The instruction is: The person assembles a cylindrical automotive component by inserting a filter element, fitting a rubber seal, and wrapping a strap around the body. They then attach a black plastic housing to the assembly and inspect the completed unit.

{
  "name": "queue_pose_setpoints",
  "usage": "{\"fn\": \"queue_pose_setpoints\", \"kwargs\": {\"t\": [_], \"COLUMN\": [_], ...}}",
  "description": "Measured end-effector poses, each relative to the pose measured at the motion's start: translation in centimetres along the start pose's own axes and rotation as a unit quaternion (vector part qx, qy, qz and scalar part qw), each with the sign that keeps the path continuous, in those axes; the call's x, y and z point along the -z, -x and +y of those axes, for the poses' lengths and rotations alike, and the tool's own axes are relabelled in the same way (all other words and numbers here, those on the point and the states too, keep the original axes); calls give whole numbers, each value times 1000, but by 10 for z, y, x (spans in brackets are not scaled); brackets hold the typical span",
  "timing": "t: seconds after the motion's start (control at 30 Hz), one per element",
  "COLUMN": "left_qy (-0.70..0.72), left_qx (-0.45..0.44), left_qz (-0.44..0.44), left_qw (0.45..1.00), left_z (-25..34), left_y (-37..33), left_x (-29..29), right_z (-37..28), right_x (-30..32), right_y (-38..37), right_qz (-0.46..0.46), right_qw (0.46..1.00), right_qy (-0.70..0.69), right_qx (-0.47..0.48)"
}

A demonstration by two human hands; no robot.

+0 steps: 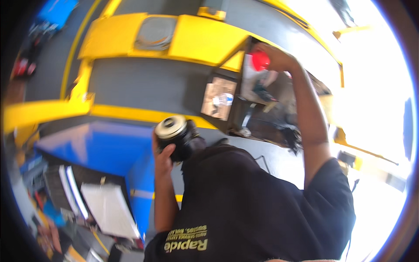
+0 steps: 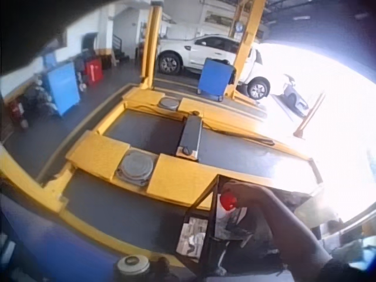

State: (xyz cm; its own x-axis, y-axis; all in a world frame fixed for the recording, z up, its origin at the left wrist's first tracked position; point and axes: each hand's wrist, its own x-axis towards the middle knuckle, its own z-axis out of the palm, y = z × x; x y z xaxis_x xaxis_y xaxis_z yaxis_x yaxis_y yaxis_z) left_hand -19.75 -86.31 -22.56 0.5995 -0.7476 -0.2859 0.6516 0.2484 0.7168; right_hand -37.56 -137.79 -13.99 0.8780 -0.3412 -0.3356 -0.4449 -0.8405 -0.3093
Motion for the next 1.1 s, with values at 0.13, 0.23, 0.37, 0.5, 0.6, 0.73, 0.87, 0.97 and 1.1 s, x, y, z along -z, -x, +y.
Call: {"fn": "queue_pose_setpoints", "kwargs": {"t": [0.13, 0.23, 0.37, 0.5, 0.6, 0.73, 0.87, 0.97, 1.1], "left_qy": [33, -40, -42, -37, -69, -41, -10, -5, 21], "left_qx": [-14, -90, -129, -181, -212, -249, -319, -367, -408], "left_qz": [18, 29, 115, 210, 305, 421, 471, 494, 479], "left_qw": [999, 995, 984, 960, 926, 871, 822, 788, 777], "left_z": [11, 13, 1, -41, -71, -90, -88, -80, -56], "left_y": [29, 72, 165, 276, 369, 472, 553, 615, 702], "left_x": [-4, -10, -9, -8, -7, -3, 23, 57, 119], "right_z": [-34, -61, -126, -223, -298, -383, -462, -529, -627], "right_x": [-48, -52, -49, -98, -172, -264, -331, -384, -464], "right_y": [-57, -63, -19, 41, 103, 197, 273, 306, 327], "right_qz": [-150, -190, 45, -49, -168, -227, -280, -348, -328], "right_qw": [932, 911, 961, 942, 944, 913, 871, 828, 779], "right_qy": [308, 326, 263, -131, -112, -37, -49, -29, 51], "right_qx": [-115, -167, 77, 305, 259, 336, 401, 439, 532]}}
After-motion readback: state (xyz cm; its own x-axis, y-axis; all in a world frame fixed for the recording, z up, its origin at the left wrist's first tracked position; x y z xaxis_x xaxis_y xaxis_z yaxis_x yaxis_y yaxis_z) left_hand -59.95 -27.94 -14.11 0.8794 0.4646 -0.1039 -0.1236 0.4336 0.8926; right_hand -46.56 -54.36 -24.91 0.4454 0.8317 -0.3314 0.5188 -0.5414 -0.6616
